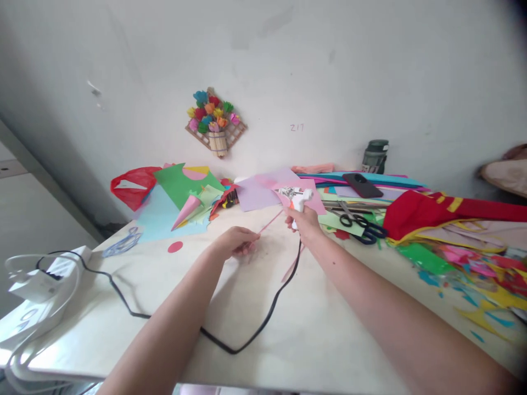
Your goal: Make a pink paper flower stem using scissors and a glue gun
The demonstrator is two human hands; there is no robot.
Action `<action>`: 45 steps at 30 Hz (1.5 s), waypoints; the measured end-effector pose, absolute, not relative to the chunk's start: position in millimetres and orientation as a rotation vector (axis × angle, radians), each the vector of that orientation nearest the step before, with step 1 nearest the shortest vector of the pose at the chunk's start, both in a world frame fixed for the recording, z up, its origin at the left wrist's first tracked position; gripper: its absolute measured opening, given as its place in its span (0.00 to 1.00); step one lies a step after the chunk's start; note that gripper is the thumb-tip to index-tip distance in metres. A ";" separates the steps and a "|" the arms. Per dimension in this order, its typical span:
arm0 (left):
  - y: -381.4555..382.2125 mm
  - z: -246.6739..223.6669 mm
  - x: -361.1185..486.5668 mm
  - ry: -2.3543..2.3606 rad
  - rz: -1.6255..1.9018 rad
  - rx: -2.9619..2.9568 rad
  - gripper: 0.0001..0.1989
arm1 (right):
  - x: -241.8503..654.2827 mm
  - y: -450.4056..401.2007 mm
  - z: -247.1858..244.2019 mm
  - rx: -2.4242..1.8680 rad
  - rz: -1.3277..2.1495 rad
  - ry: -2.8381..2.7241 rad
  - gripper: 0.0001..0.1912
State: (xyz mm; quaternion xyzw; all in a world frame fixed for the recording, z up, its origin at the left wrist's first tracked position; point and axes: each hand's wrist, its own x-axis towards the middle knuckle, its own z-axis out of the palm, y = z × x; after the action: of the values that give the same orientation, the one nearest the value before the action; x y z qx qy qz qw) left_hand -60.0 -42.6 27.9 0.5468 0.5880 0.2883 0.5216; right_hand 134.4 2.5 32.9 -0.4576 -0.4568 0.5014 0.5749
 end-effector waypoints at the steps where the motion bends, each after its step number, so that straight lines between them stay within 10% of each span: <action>1: -40.6 28.1 -56.9 1.451 0.643 1.365 0.19 | 136.8 1.8 31.1 -1.084 1.161 -1.086 0.09; 26: -47.2 44.5 -48.0 2.403 0.294 1.916 0.09 | 144.9 -5.2 12.6 -1.162 1.160 -1.292 0.11; 45: -43.5 29.8 -65.4 2.155 0.568 2.038 0.13 | 152.7 -6.4 13.4 -1.122 1.213 -1.320 0.10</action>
State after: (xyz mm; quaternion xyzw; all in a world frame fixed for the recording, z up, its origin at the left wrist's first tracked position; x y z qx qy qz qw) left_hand -65.4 -43.5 29.8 0.6736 0.7122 0.1878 0.0606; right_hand 152.7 -6.4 13.4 -0.4620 -0.5438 0.4997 0.4912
